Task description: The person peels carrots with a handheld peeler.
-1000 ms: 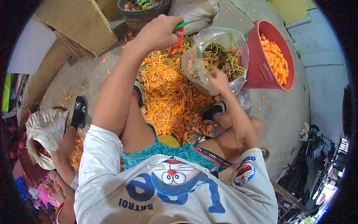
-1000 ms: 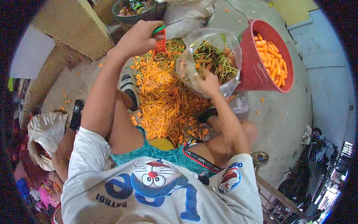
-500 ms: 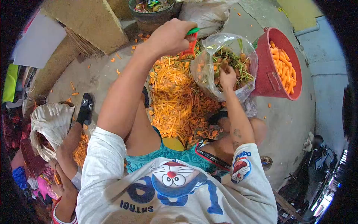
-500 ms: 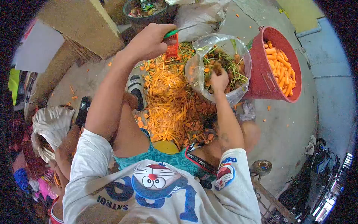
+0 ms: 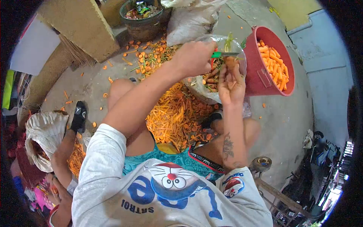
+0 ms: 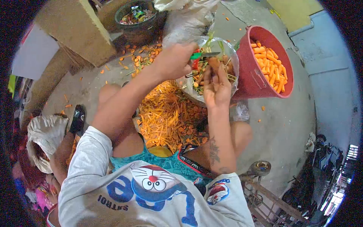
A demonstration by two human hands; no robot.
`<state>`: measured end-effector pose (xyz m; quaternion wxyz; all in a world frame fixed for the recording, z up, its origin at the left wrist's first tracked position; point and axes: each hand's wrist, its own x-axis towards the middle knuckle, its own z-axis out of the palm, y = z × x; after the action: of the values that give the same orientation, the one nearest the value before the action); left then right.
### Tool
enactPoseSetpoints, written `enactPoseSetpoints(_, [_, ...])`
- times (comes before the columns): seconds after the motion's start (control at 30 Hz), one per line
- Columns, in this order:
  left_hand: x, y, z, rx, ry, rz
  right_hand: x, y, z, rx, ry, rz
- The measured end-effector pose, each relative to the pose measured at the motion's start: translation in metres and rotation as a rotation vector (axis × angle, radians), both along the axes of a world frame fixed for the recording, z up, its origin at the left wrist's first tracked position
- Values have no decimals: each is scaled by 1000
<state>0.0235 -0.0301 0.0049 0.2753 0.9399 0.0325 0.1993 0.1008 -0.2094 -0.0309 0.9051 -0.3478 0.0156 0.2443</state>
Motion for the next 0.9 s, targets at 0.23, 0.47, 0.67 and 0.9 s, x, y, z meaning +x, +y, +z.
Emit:
enactPoseSetpoints(0.23, [26,17,-29,-26,183,149,-4,-21,0,195,50,138])
enactPoseSetpoints(0.47, [21,-26,-23,79,42,80,-6,-31,-4,151,82,69])
enactPoseSetpoints(0.67, [22,15,-26,-53,66,127,-5,-38,4,31,-69,147])
enactPoseSetpoints(0.9, [10,32,-4,-1034,-187,-50,3,-48,-11,70,-143,418])
